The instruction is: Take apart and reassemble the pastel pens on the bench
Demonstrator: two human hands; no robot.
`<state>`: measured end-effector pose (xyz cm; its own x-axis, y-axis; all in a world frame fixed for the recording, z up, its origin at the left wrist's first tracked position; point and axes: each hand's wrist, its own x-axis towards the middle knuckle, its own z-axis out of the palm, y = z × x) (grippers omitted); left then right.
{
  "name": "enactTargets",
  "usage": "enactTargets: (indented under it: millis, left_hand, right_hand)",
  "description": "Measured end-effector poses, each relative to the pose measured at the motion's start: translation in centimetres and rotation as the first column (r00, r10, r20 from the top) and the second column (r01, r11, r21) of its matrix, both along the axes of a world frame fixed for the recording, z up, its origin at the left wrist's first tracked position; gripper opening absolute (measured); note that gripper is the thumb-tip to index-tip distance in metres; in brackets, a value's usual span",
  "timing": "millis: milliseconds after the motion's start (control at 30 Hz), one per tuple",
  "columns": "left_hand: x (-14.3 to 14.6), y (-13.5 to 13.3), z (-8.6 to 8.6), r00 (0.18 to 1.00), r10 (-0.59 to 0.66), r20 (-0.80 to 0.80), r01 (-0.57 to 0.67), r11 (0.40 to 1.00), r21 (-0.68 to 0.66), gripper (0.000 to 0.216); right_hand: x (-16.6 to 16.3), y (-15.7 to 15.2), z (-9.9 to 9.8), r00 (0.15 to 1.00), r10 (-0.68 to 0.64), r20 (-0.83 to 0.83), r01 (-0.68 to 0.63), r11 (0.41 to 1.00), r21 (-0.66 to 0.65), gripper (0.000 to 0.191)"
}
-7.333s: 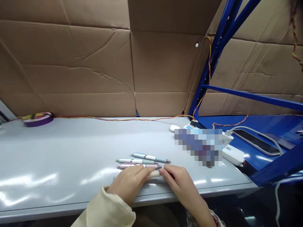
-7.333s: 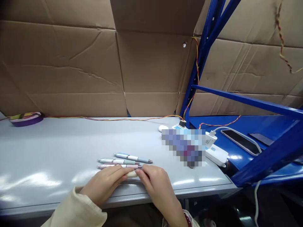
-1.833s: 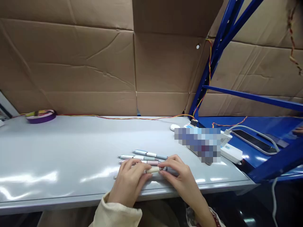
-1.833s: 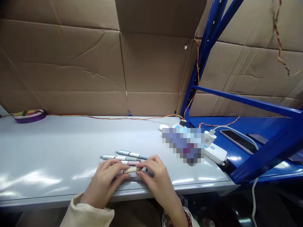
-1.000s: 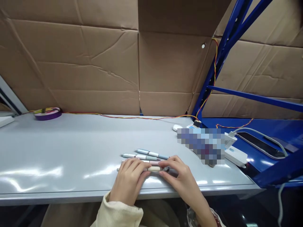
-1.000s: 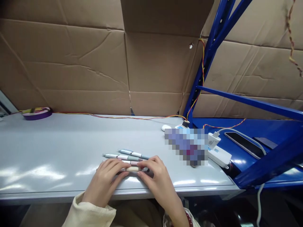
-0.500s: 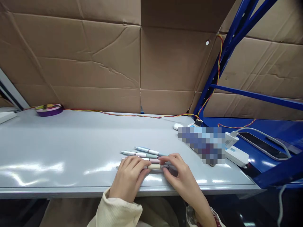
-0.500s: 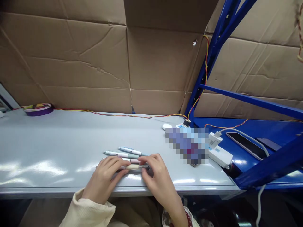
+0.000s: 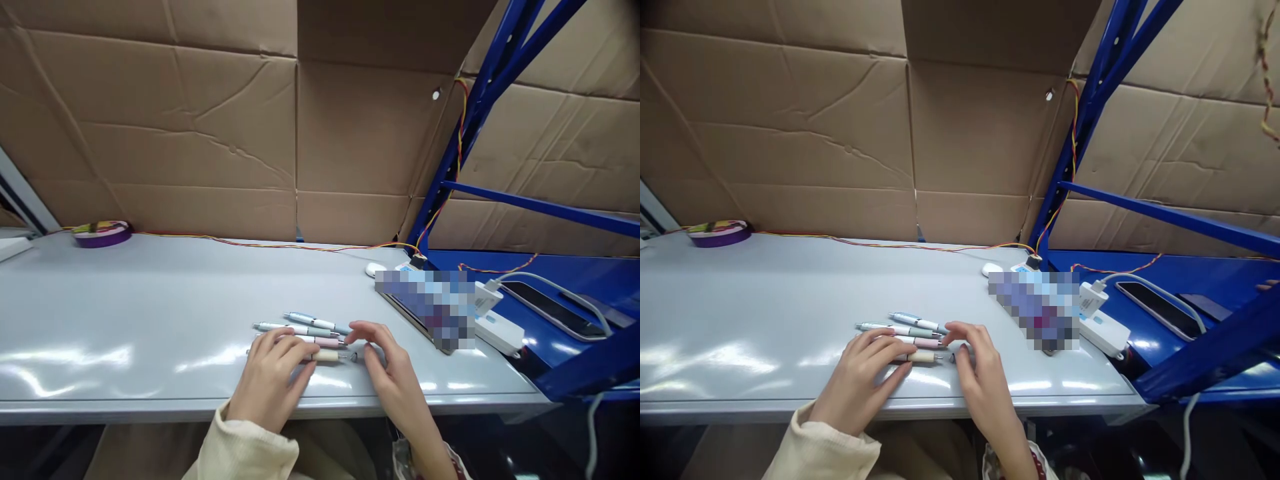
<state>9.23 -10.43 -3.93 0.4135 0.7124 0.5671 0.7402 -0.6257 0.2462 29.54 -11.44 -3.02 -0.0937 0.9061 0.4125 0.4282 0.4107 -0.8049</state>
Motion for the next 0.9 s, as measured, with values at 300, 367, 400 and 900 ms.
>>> enactTargets:
  millis: [300,367,400,900]
  left_hand:
    - [0.2,-0.2,0.1,1.0,0.012,-0.001,-0.012,1.0,-0.01,0.015]
    - [0.2,-0.2,0.2,1.0,0.006,-0.006,-0.006,1.0,-0.016,0.012]
    - [0.3,-0.2,0.2,1.0,0.003,-0.005,-0.003,1.0,-0.012,0.012]
    - [-1.1,0.2,0.9,0.994,0.001,-0.111,0.0,1.0,0.012,0.019]
  right_hand:
    - [-0.2,-0.1,0.2,0.999,-0.03,0.025,0.029,0.999,0.038,0.03]
    - [-0.3,-0.1,0.1,0.998,-0.047,0.028,0.045,0.997,0.055,0.03]
    - [-0.3,-0.1,0.1,0.998,-0.058,0.026,0.057,0.997,0.059,0.029]
    - [-0.2,0.7,2.2,0.796,-0.144,0.588,0.129,0.989,0.067,0.011]
